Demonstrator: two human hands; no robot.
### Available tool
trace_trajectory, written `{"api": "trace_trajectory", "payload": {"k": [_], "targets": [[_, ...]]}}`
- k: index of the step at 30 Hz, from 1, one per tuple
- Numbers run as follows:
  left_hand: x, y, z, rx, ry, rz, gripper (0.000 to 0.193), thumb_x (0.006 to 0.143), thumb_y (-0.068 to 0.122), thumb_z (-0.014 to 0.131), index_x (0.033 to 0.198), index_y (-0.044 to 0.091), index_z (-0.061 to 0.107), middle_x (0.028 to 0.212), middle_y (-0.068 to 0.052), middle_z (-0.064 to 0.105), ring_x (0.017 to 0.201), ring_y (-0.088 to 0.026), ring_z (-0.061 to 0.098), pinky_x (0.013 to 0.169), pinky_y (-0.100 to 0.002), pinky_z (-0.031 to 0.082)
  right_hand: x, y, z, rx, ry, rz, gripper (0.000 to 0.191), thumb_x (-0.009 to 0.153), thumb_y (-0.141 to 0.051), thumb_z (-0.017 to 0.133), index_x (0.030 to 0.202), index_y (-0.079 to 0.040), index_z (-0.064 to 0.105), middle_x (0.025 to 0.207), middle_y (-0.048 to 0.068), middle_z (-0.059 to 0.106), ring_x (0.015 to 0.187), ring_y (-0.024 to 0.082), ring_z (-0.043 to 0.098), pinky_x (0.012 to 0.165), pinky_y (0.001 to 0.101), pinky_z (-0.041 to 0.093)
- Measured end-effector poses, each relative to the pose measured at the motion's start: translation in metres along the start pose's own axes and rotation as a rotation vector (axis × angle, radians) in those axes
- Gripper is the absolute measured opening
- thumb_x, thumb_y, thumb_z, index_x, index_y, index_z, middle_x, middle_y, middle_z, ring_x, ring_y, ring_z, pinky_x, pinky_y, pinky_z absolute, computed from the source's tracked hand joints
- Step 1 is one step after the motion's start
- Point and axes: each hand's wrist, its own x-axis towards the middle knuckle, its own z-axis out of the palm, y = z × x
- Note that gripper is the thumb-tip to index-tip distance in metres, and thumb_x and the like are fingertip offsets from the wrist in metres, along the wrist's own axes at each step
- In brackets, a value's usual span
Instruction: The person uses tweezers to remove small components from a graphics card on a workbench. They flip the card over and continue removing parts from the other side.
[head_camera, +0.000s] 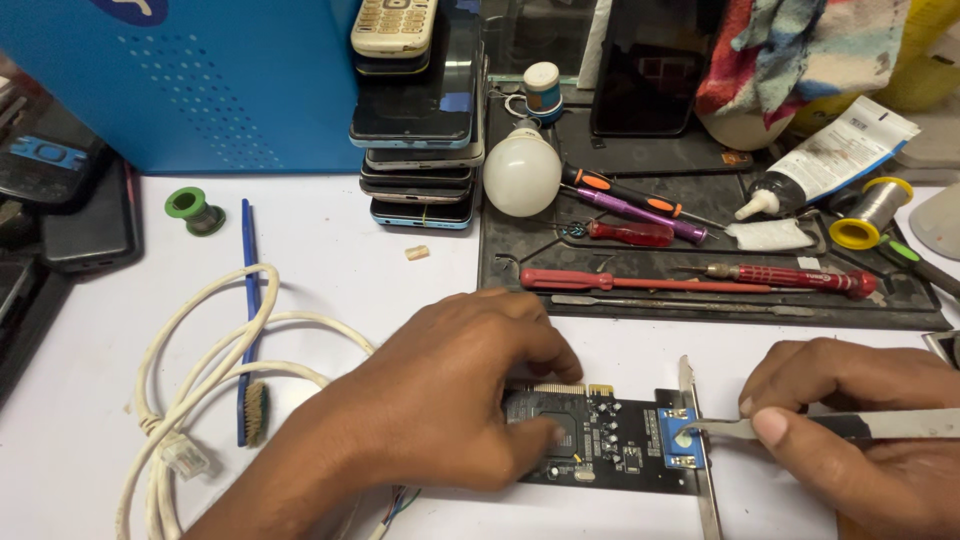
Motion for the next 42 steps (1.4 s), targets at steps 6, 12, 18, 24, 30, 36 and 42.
{"api": "trace_trajectory", "payload": {"k": [6, 12, 18, 24, 30, 36, 42], "targets": [[-0.001, 0.003, 0.010, 0.007, 0.072, 0.185, 0.050, 0.065, 0.035, 0.085, 0.104, 0.005, 0.077, 0.096, -0.010, 0.069, 0.100, -0.030, 0.064, 0.086, -0.042, 0.048, -0.001, 0.001, 0.001, 0.050, -0.016, 0.072, 0.013, 0.092, -0.017, 0.072, 0.094, -0.007, 0.064, 0.093, 0.014, 0.069, 0.084, 0.024, 0.069, 0.071, 0.0392, 0.055], [0.001, 0.004, 0.011, -0.006, 0.032, 0.105, 0.048, 0.064, 0.033, 0.083, 0.104, 0.007, 0.078, 0.096, -0.008, 0.069, 0.097, -0.027, 0.065, 0.084, -0.040, 0.050, 0.002, -0.006, 0.003, 0.000, -0.022, -0.026, 0.013, 0.093, -0.019, 0.071, 0.093, -0.009, 0.062, 0.093, 0.011, 0.069, 0.083, 0.021, 0.069, 0.070, 0.0368, 0.056], [0.003, 0.005, 0.010, -0.011, 0.005, 0.063, 0.048, 0.064, 0.032, 0.083, 0.104, 0.008, 0.078, 0.093, -0.007, 0.069, 0.093, -0.026, 0.066, 0.081, -0.039, 0.051, 0.004, -0.014, 0.004, 0.024, -0.017, -0.073, 0.011, 0.092, -0.017, 0.071, 0.093, -0.009, 0.065, 0.092, 0.010, 0.070, 0.080, 0.020, 0.068, 0.067, 0.0350, 0.055], [0.003, 0.006, 0.010, -0.012, 0.019, 0.083, 0.046, 0.064, 0.031, 0.083, 0.102, 0.007, 0.078, 0.092, -0.008, 0.069, 0.092, -0.026, 0.066, 0.081, -0.039, 0.051, 0.005, -0.023, 0.006, 0.040, 0.043, -0.131, 0.008, 0.092, -0.015, 0.072, 0.090, -0.008, 0.069, 0.090, 0.010, 0.070, 0.076, 0.019, 0.067, 0.061, 0.0317, 0.056], [0.002, 0.006, 0.010, -0.011, 0.033, 0.086, 0.045, 0.064, 0.030, 0.082, 0.102, 0.007, 0.078, 0.092, -0.008, 0.069, 0.093, -0.026, 0.067, 0.082, -0.039, 0.051, 0.003, -0.028, 0.008, -0.045, 0.115, 0.050, 0.008, 0.088, -0.014, 0.074, 0.088, -0.008, 0.069, 0.087, 0.008, 0.070, 0.071, 0.020, 0.066, 0.058, 0.0348, 0.051], [0.002, 0.006, 0.010, -0.012, 0.012, 0.077, 0.047, 0.064, 0.031, 0.082, 0.104, 0.007, 0.077, 0.093, -0.008, 0.069, 0.094, -0.025, 0.066, 0.082, -0.039, 0.051, -0.002, -0.034, 0.003, -0.093, 0.073, -0.087, 0.008, 0.091, -0.020, 0.072, 0.090, -0.011, 0.073, 0.087, 0.005, 0.070, 0.077, 0.017, 0.069, 0.061, 0.0315, 0.057], [0.002, 0.005, 0.010, -0.015, 0.022, 0.088, 0.047, 0.064, 0.031, 0.082, 0.104, 0.007, 0.077, 0.093, -0.007, 0.069, 0.094, -0.025, 0.066, 0.082, -0.038, 0.051, 0.000, -0.038, 0.000, -0.166, 0.039, -0.167, 0.015, 0.095, -0.029, 0.070, 0.091, -0.015, 0.072, 0.084, 0.002, 0.070, 0.076, 0.015, 0.070, 0.067, 0.0315, 0.061]]}}
